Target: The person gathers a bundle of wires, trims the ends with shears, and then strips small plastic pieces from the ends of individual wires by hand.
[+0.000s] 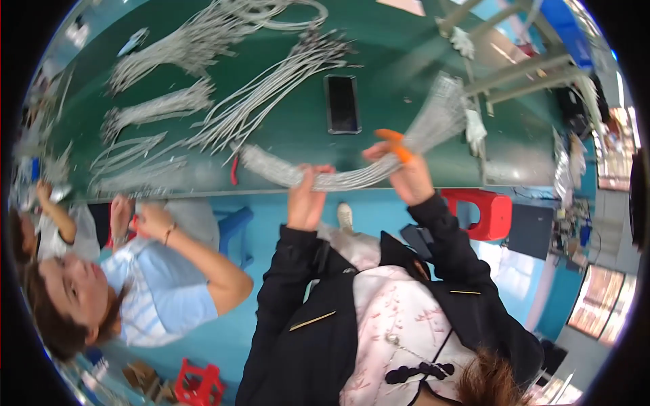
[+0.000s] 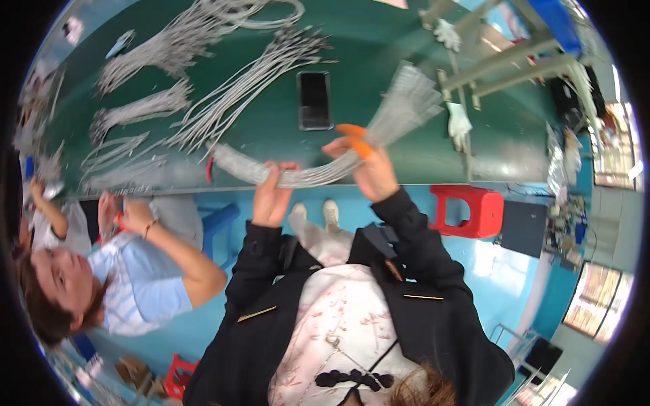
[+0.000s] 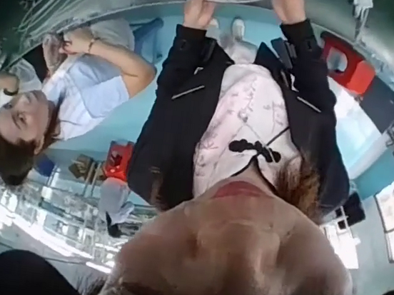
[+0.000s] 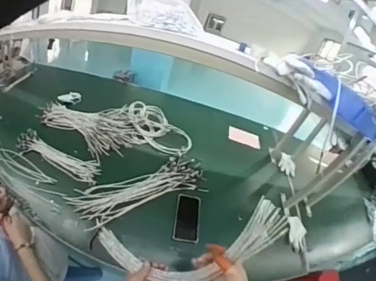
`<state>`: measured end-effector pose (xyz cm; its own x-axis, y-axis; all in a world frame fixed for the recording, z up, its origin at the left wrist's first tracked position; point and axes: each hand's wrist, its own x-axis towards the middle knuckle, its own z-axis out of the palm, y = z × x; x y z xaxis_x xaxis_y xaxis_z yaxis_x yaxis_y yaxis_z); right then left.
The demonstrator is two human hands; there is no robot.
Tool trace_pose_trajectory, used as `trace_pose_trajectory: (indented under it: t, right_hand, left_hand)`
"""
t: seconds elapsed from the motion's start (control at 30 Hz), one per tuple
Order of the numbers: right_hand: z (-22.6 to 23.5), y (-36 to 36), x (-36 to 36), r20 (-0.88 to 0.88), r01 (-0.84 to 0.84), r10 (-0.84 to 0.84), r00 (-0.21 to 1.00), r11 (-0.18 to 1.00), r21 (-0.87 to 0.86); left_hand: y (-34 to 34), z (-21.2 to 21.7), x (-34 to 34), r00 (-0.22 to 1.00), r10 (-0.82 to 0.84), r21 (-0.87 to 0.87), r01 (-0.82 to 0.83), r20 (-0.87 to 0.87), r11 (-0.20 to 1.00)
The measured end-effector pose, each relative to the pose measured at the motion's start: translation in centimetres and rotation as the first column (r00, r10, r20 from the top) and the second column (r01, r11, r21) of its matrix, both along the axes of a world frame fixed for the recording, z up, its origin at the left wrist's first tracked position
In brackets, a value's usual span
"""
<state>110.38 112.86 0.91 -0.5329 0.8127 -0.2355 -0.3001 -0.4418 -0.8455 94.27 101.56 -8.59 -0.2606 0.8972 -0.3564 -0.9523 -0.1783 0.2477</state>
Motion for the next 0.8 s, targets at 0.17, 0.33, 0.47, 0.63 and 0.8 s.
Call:
trace_pose_trajectory:
  t: [0.17,0.33,0.47,0.63,0.8]
  right_hand:
    - [0.5,1.3,-3.5,0.119,-0.259,0.261,0.958,0.965,-0.037]
    - [-0.3,1.5,-5.5,0.170,-0.407,0.414,0.894,0.910,-0.075]
    - [-0.3,1.4,-6.8,0.192,-0.482,0.487,0.852,0.873,-0.077]
    - [0.3,1.3,-7.6,0.205,-0.528,0.531,0.822,0.846,-0.075]
    - [0.4,1.5,-8.0,0.238,-0.550,0.555,0.797,0.830,-0.094]
  left_hand:
    - [-2.3,-1.2,-1.0,0.993,0.026,-0.047,-0.032,-0.119,0.998]
    - [-3.7,-1.1,-1.0,0.980,0.120,-0.111,-0.139,-0.159,0.984]
    - [-4.5,-1.2,-1.0,0.967,0.174,-0.132,-0.200,-0.188,0.971]
    - [-4.8,-1.0,-0.8,0.956,0.218,-0.138,-0.248,-0.197,0.959]
    - [-4.8,-1.0,-0.5,0.945,0.235,-0.134,-0.270,-0.228,0.954]
